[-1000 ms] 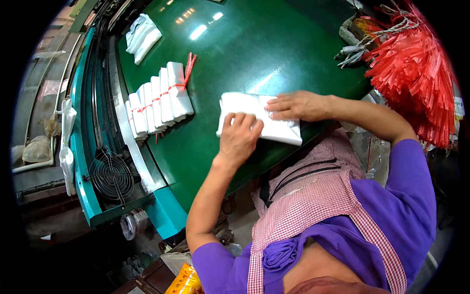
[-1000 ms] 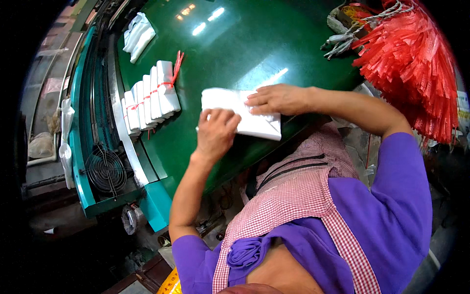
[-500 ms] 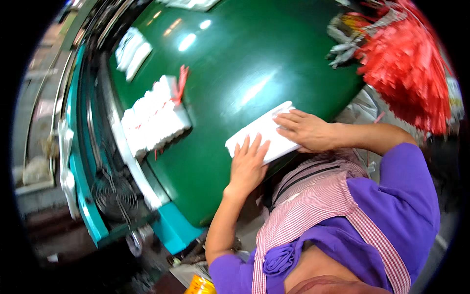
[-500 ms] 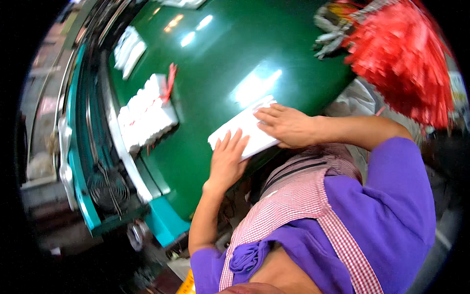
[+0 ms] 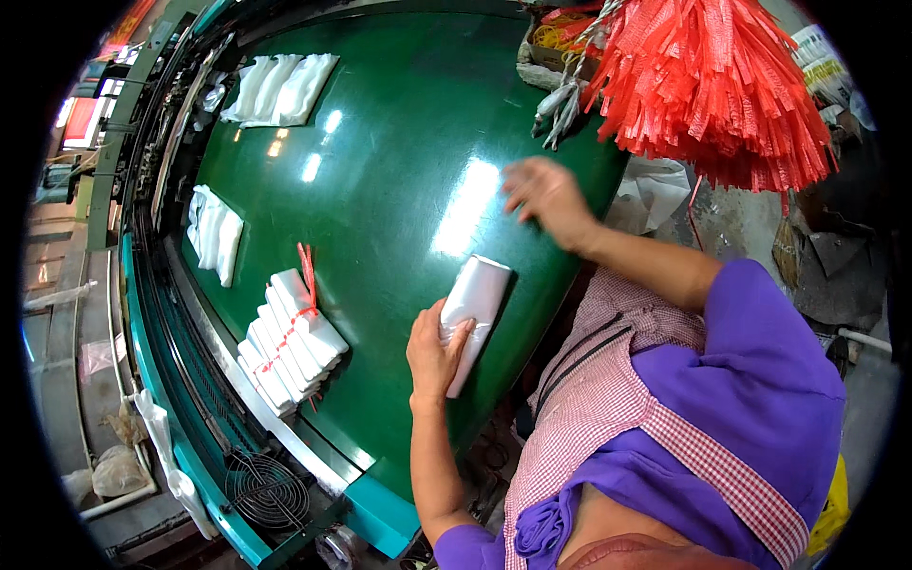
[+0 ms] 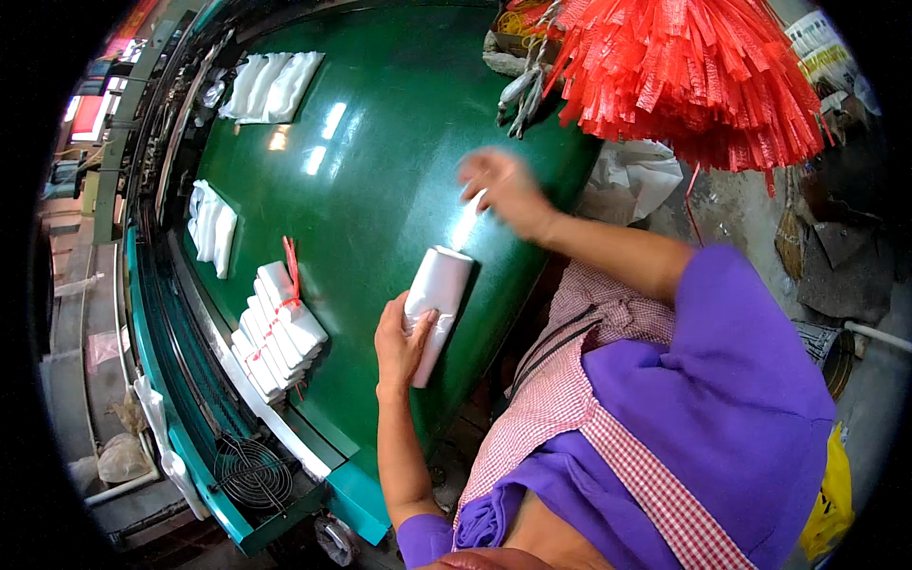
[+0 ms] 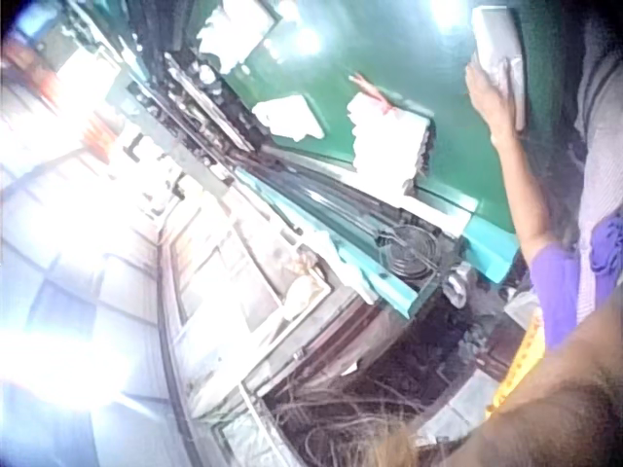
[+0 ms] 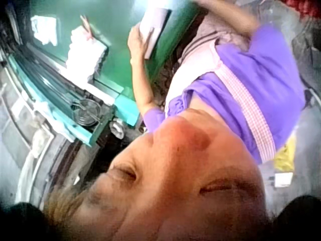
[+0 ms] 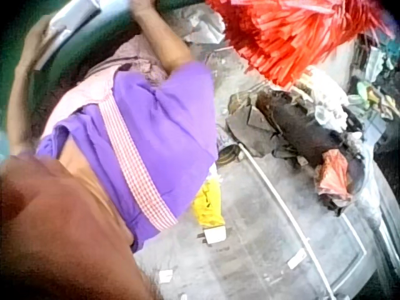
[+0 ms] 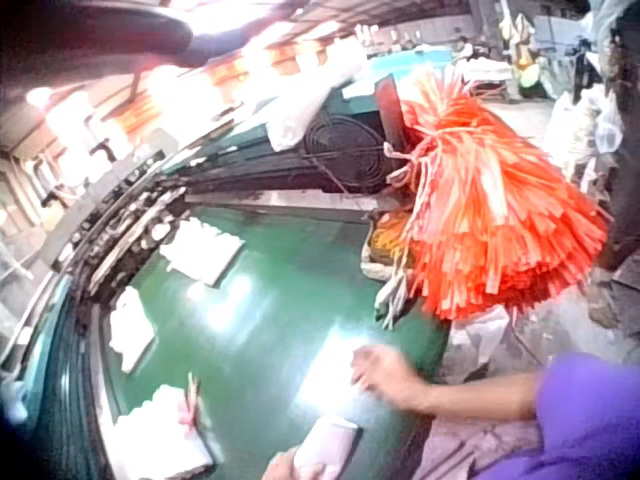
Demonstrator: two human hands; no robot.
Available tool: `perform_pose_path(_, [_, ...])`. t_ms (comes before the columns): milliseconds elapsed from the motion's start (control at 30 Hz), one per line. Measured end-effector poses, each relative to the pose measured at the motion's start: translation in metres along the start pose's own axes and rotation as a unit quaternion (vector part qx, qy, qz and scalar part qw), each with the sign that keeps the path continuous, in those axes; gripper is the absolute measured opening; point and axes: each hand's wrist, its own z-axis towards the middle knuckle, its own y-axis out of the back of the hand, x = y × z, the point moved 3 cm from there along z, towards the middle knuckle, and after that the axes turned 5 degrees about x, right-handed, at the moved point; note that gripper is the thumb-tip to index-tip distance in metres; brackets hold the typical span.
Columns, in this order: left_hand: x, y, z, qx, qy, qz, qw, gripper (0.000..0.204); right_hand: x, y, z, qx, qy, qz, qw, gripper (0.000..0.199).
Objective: The person repeatedly folds white rectangular items on a green table, wraps each with a red plastic strip, and ties it to form a bundle. The person stacks the finished bundles on the table. The person handles the items one at a time throughout the clip.
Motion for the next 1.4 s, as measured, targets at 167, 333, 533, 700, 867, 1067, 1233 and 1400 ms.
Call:
perform_pose_path(167, [-0.008, -0.010, -0.008, -0.022, -0.066, -0.042, 0.997, 0.026, 0.042, 0.069, 0.023, -0.121, 0.076, 0.202, 0.969, 0.036])
perform_pose_path(333, [0.013, -0.031, -0.063, -0.042, 0.044, -0.361, 0.931, 0.025, 0.033, 0.008, 0.040, -0.078, 0.140, 0.032, 0.987, 0.027])
perform_pose_path(533, [0.033, -0.035, -0.094, 0.043, 0.082, -0.680, 0.728, 0.055, -0.040, -0.112, -0.118, 0.614, 0.059, -0.401, 0.677, 0.021])
perform_pose_path(700, [0.038, 0.010, -0.077, -0.084, 0.015, -0.595, 0.799, 0.045, 0.000, -0.077, -0.119, 0.657, 0.027, -0.482, 0.579, 0.019])
perform_pose_path(867, [0.043, 0.049, -0.048, -0.072, 0.048, -0.238, 0.968, 0.030, 0.074, -0.103, -0.094, 0.575, 0.358, -0.245, 0.694, 0.013])
perform_pose_path(1067, [-0.004, 0.005, -0.033, -0.189, -0.133, -0.077, 0.970, 0.046, 0.023, -0.150, -0.067, 0.539, -0.065, -0.113, 0.832, 0.017])
perform_pose_path(1233, [0.037, -0.014, -0.050, -0.135, -0.015, -0.422, 0.896, 0.034, 0.008, -0.146, -0.062, 0.568, -0.109, -0.298, 0.759, 0.022])
perform_pose_path(1400, [0.032, -0.016, -0.038, -0.153, -0.012, -0.444, 0.883, 0.022, 0.012, -0.133, -0.066, 0.509, 0.305, -0.496, 0.633, 0.014])
